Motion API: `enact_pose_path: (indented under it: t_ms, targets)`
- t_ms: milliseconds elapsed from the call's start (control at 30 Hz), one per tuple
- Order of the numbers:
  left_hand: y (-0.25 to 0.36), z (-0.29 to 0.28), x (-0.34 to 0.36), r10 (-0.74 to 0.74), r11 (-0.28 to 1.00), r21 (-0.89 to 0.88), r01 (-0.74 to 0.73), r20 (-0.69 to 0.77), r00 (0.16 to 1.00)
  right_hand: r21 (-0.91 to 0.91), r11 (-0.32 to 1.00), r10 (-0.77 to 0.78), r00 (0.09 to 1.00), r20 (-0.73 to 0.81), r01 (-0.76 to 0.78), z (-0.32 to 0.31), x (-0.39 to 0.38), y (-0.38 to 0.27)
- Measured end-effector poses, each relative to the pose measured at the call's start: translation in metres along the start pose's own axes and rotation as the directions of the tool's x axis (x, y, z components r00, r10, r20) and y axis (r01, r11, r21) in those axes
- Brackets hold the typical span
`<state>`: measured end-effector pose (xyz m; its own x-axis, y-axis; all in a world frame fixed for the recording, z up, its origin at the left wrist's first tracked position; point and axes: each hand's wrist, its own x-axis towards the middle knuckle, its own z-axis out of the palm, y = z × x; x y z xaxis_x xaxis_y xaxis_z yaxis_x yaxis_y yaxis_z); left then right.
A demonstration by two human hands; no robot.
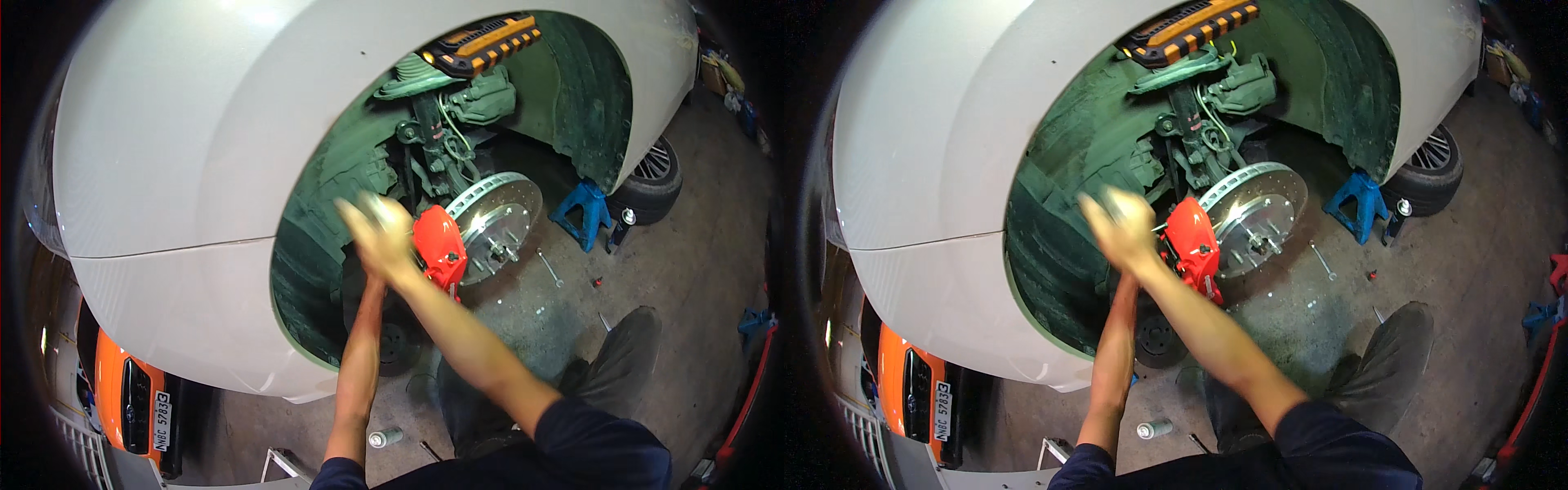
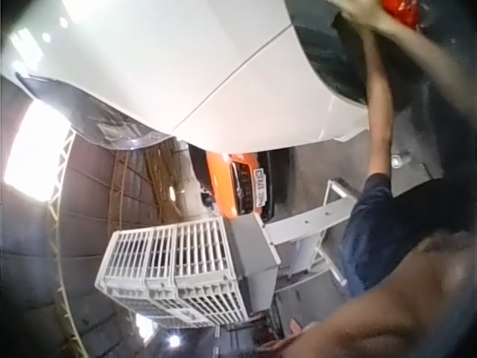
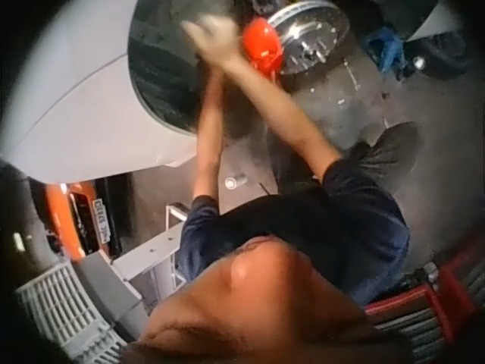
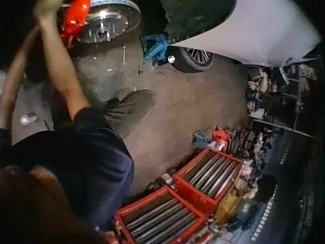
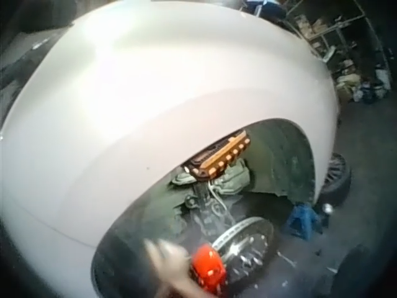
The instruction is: Installing a new red brake caliper and securing it with bolts using a torque wrench.
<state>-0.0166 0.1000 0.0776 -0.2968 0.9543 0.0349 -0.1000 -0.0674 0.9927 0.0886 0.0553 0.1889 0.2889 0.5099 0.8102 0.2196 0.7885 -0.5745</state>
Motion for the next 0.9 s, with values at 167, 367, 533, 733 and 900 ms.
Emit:
enact_pose_path:
  t_ms: [167, 367, 533, 733, 900]
  targets:
    - [-0.011, -0.008, 0.005, 0.233, 0.968, 0.061, -0.242, 0.129, 0.964, -0.028, 0.995, -0.096, 0.989, 0.115, 0.1, -0.043, -0.034, -0.033]
    - [0.004, 0.004, -0.01, -0.22, 0.962, -0.151, 0.228, 0.063, 0.973, -0.122, 0.765, 0.643, 0.743, 0.184, -0.632, 0.053, 0.098, 0.035]
    - [0.013, 0.004, -0.009, 0.021, 0.847, -0.439, 0.299, 0.59, 0.807, -0.142, 0.987, 0.122, 0.929, 0.351, -0.076, -0.043, -0.032, -0.026]
    - [0.027, -0.002, -0.023, -0.192, 0.978, -0.061, 0.201, 0.137, 0.972, 0.148, 0.82, 0.495, 0.816, 0.3, -0.552, -0.004, 0.061, -0.011]
    - [0.033, 0.01, -0.027, -0.076, 0.995, 0.062, 0.077, -0.024, 0.997, 0.051, 0.889, 0.43, 0.869, 0.245, -0.454, 0.035, 0.063, 0.029]
